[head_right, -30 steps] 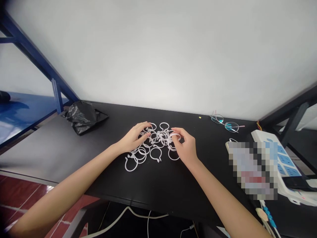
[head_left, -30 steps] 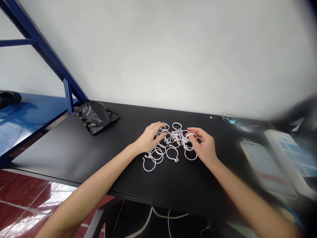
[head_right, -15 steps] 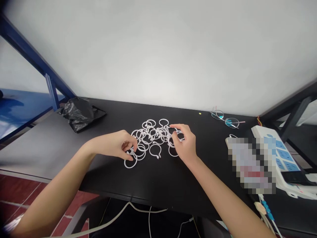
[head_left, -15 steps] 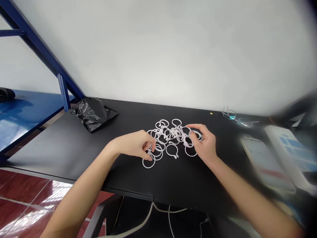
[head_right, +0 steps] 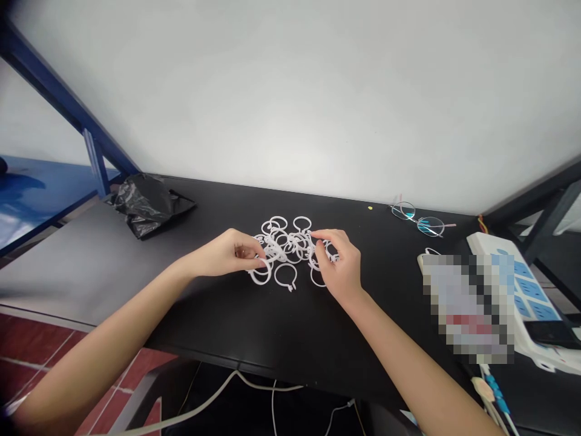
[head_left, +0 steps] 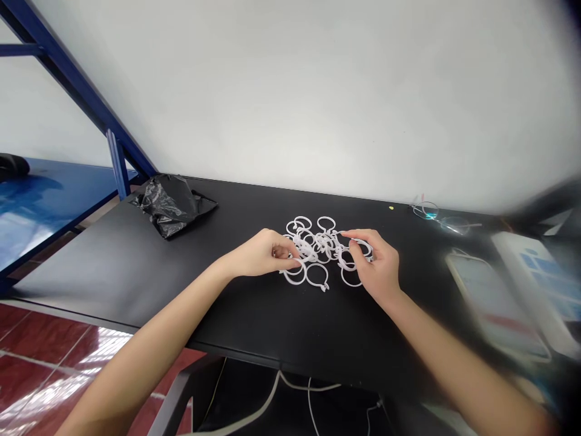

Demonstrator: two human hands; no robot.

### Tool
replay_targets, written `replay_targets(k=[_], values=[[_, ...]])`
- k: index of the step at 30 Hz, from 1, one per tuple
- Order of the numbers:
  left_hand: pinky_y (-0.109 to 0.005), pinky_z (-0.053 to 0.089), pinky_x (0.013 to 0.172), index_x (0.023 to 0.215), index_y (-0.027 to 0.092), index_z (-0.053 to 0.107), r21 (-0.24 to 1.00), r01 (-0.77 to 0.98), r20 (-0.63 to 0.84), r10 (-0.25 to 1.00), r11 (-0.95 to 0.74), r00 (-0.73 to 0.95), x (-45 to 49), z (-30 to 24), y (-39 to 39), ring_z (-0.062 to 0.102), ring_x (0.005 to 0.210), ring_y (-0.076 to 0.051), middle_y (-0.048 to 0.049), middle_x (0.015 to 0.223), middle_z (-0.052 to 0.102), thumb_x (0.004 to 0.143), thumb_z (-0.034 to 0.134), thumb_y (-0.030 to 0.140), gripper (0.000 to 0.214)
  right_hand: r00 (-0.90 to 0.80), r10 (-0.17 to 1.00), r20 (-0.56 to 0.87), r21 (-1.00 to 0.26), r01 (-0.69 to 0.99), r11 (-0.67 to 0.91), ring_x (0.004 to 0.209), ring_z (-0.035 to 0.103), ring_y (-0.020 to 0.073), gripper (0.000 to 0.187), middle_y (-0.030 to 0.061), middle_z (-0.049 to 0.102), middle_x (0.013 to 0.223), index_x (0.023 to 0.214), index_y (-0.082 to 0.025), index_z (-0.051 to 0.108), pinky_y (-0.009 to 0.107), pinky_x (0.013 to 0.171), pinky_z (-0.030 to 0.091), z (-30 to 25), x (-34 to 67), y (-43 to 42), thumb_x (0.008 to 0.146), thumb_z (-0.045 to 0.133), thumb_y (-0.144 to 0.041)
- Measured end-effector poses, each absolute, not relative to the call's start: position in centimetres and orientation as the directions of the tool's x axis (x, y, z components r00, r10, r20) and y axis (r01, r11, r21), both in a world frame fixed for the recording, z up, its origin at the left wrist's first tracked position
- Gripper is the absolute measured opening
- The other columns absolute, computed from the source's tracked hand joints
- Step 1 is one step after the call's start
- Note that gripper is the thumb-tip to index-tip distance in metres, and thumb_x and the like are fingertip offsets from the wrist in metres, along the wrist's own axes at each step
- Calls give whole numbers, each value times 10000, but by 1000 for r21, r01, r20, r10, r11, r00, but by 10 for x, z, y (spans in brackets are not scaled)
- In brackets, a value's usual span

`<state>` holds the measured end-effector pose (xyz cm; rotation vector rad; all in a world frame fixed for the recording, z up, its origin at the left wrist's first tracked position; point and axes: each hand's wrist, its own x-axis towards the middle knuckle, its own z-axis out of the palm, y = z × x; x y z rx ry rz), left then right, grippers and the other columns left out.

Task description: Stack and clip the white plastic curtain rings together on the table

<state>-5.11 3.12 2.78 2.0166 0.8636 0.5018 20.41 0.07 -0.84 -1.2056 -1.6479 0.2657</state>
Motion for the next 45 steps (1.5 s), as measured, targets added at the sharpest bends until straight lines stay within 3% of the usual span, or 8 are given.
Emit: replay_targets(k=[3, 7, 16, 22, 27, 31, 37, 45], values=[[-179, 336, 452, 852, 142, 723, 906, 328, 26, 811, -266, 585, -43, 19, 30, 430, 450, -61, 37, 524, 537, 844, 663, 437, 301, 33, 801, 598, -673, 564, 479, 934, 681, 235, 187, 50, 735, 952, 926, -232, 710, 405, 854, 531, -8, 204, 0, 877, 553, -143], [-177, 450, 500, 892, 134, 719, 967, 226, -6, 872, -120, 490, -37, 11, 32, 572, 517, -87, 1, 615, 633, 838, 680, 461, 333, 32, 800, 599, -674, 560, 482, 927, 685, 234, 184, 48, 738, 940, 914, -231, 707, 406, 842, 535, -9, 204, 0, 882, 549, -142], [-197, 540, 564, 747, 131, 680, 989, 36, -139, 836, 141, 530, -34, 13, 30, 633, 559, -97, -7, 625, 663, 796, 744, 437, 317, 13, 764, 645, -635, 565, 527, 870, 686, 224, 178, 42, 734, 899, 907, -241, 702, 393, 792, 549, -6, 201, -3, 891, 553, -145], [-209, 539, 572, 785, 127, 693, 975, -78, -122, 790, 210, 601, -30, 16, 24, 647, 568, -103, -7, 620, 659, 852, 672, 487, 367, -161, 665, 729, -511, 517, 686, 795, 706, 229, 151, 52, 751, 873, 958, -240, 692, 391, 719, 578, 5, 193, -11, 859, 608, -163], [-190, 532, 555, 822, 130, 669, 953, -165, -98, 778, 252, 621, -23, 17, 15, 668, 612, -105, -8, 682, 668, 864, 671, 461, 334, -322, 554, 768, -417, 406, 813, 742, 723, 210, 390, 41, 758, 866, 1164, -244, 645, 350, 666, 602, 7, 186, -19, 790, 740, -191], [-179, 540, 584, 855, 146, 612, 933, -213, -91, 761, 291, 643, -17, 18, 7, 689, 685, -109, -28, 811, 713, 838, 726, 369, 251, -240, 538, 808, -411, 424, 807, 688, 718, 198, 450, 14, 751, 828, 1203, -271, 630, 339, 635, 609, 2, 181, -23, 778, 770, -222], [-177, 531, 557, 809, 144, 559, 877, -261, -159, 756, 404, 635, -15, 16, 4, 703, 687, -130, -51, 798, 724, 800, 761, 358, 295, -194, 486, 852, -398, 361, 843, 685, 722, 203, 423, 37, 770, 870, 1198, -275, 661, 342, 587, 605, 3, 179, -25, 811, 704, -111], [-178, 541, 595, 722, 129, 652, 940, -251, -39, 802, 233, 597, -13, 12, 4, 652, 697, -94, -24, 815, 699, 746, 801, 263, 202, -153, 463, 873, -370, 411, 833, 693, 723, 215, 501, 42, 776, 873, 1204, -283, 678, 359, 577, 604, 2, 175, -28, 791, 674, 1]])
